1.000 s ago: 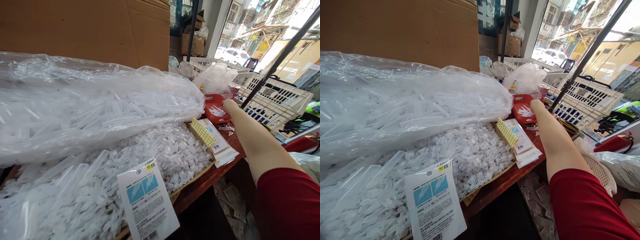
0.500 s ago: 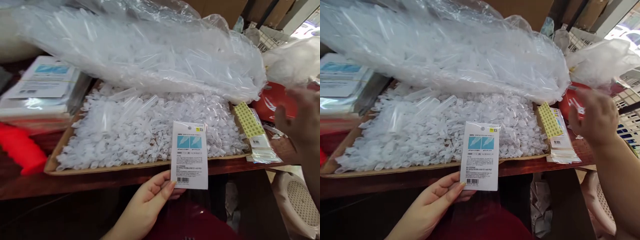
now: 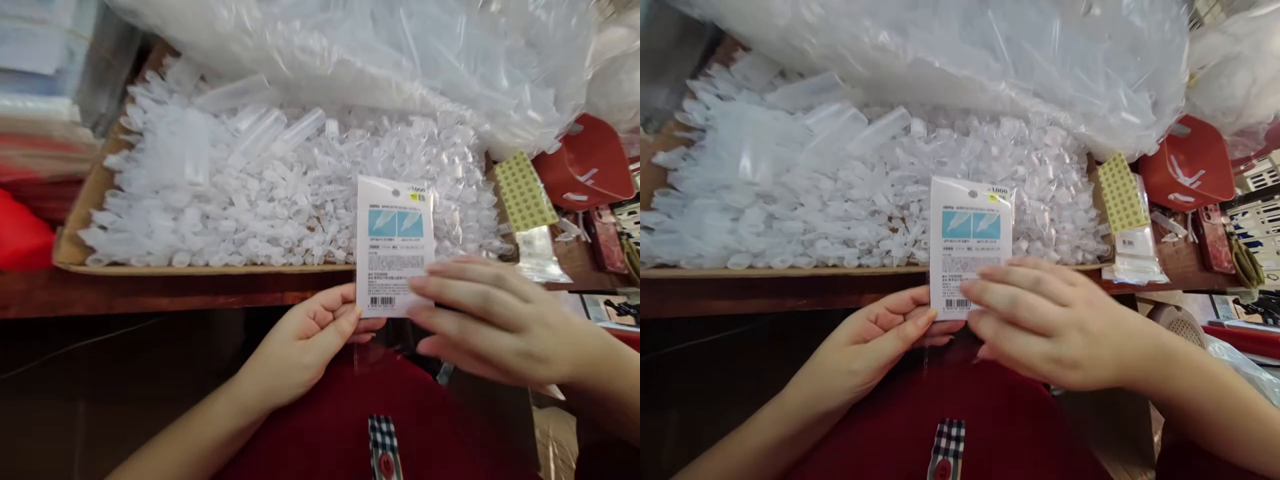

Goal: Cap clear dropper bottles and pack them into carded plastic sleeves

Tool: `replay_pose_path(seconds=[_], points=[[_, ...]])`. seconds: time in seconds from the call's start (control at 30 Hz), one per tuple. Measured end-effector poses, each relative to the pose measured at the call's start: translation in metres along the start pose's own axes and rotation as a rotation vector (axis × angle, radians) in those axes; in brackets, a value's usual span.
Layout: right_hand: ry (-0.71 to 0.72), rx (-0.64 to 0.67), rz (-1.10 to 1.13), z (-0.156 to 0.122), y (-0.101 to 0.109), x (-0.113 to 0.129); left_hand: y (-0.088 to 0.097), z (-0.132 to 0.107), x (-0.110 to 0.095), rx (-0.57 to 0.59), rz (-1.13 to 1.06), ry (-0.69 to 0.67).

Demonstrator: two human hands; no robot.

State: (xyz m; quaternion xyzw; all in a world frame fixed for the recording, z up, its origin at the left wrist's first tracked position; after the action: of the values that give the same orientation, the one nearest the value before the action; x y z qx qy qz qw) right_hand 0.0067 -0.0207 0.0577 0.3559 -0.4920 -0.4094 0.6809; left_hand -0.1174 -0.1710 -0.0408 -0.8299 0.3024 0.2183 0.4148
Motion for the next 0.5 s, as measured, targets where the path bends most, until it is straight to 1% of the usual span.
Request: replay_pose_path(seconds=[0.07,0.1,0.13,0.2,0.27,0.33,0.47,0.5], points=[[0.211,0.104,-0.070,0.005,-0.022,0.018,-0.001,0.000,-0.001,0.043,0.000,-0.011],[0.280,0.128,-0.114,0.006,-0.030,0.024,-0.001,0.000,-0.002,0.056,-0.002,-0.014],[0.304,0.129,-0.144,0.007,-0.036,0.029,-0.002,0.000,-0.002,0.069,-0.003,-0.013],[0.255,0.104,-0.112,0.008,-0.043,0.032,-0.003,-0.001,-0.003,0.088,-0.009,-0.010],[0.191,0.102,-0.019,0.009,-0.045,0.033,-0.004,-0.001,-0.003,0.091,-0.033,-0.008],[0.166,0.106,0.024,0.007,-0.047,0.033,-0.005,-0.001,-0.002,0.090,-0.076,-0.012],[0.287,0.071,-0.156,0.001,-0.048,0.037,-0.004,0.001,-0.001,0.117,-0.126,-0.011],[0.299,0.066,-0.186,0.000,-0.048,0.038,-0.004,0.002,0.000,0.129,-0.126,-0.011]])
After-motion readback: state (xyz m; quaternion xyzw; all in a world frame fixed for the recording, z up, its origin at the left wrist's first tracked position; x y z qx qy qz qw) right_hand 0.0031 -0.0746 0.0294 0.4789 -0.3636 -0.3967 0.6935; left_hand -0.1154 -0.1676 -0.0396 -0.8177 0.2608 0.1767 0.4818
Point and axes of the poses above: each hand's wrist, its own z-axis towards the middle knuckle, its own y-axis out of the back of the hand, x = y × z, the point moved 3 cm from there along z, towards the middle knuckle, and after that the axes turned 6 degrees about y, right-handed, at the moved point
